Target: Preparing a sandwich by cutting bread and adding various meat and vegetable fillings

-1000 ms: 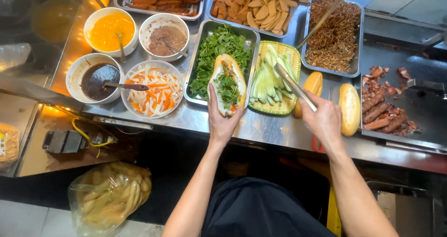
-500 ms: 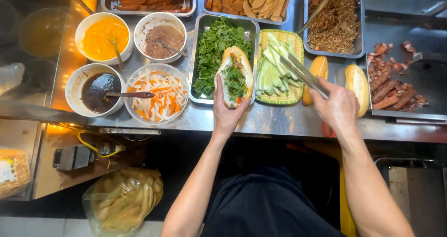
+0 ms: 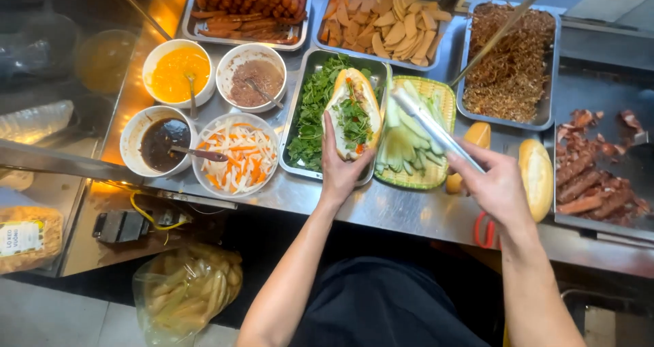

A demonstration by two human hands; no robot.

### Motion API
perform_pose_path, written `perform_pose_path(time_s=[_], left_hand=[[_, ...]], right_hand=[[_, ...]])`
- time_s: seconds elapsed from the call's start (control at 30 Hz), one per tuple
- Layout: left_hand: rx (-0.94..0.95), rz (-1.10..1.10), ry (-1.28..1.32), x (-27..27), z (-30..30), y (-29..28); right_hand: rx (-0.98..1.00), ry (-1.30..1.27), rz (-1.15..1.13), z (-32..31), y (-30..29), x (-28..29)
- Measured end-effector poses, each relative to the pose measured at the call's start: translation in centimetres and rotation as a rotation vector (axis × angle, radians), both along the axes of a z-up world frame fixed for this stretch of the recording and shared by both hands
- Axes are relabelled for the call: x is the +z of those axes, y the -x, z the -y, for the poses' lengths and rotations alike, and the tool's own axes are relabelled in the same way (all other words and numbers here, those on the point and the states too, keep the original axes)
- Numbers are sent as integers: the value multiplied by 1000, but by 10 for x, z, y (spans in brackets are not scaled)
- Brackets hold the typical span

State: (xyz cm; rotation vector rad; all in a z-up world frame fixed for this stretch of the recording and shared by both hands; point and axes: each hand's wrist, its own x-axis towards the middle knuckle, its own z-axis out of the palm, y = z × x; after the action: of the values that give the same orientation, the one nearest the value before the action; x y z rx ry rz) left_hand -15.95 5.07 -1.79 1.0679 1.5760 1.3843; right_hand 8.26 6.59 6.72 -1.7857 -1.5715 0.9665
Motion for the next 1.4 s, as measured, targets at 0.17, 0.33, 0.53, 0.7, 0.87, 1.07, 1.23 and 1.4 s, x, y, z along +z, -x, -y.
perform_pose_path(time_s=[0.17,0.33,0.53,0.7,0.87,1.07,1.23,1.4], left_hand=[[20,3,-14,18,-20,-24],[149,151,51,36,-37,-7],[108,109,66,37,-39,4],[50,120,118,41,-35,30],[-10,175,144,38,-43,53],[-75,171,143,20,-69,56],[-121,211,111,20,-81,47],[-155,171,101,13,-89,42]], right_hand=[[86,-11,-101,-17,21,-15],[128,-148,27,-50,17,10],[-20,-130,450,-187,20,-84],[2,-77,629,-211,15,-114],[-85,27,474,-169,4,-91],[-150,-47,418,-133,14,-49],[-138,-54,448,-130,13,-56],[-44,-90,591,-142,26,-75]])
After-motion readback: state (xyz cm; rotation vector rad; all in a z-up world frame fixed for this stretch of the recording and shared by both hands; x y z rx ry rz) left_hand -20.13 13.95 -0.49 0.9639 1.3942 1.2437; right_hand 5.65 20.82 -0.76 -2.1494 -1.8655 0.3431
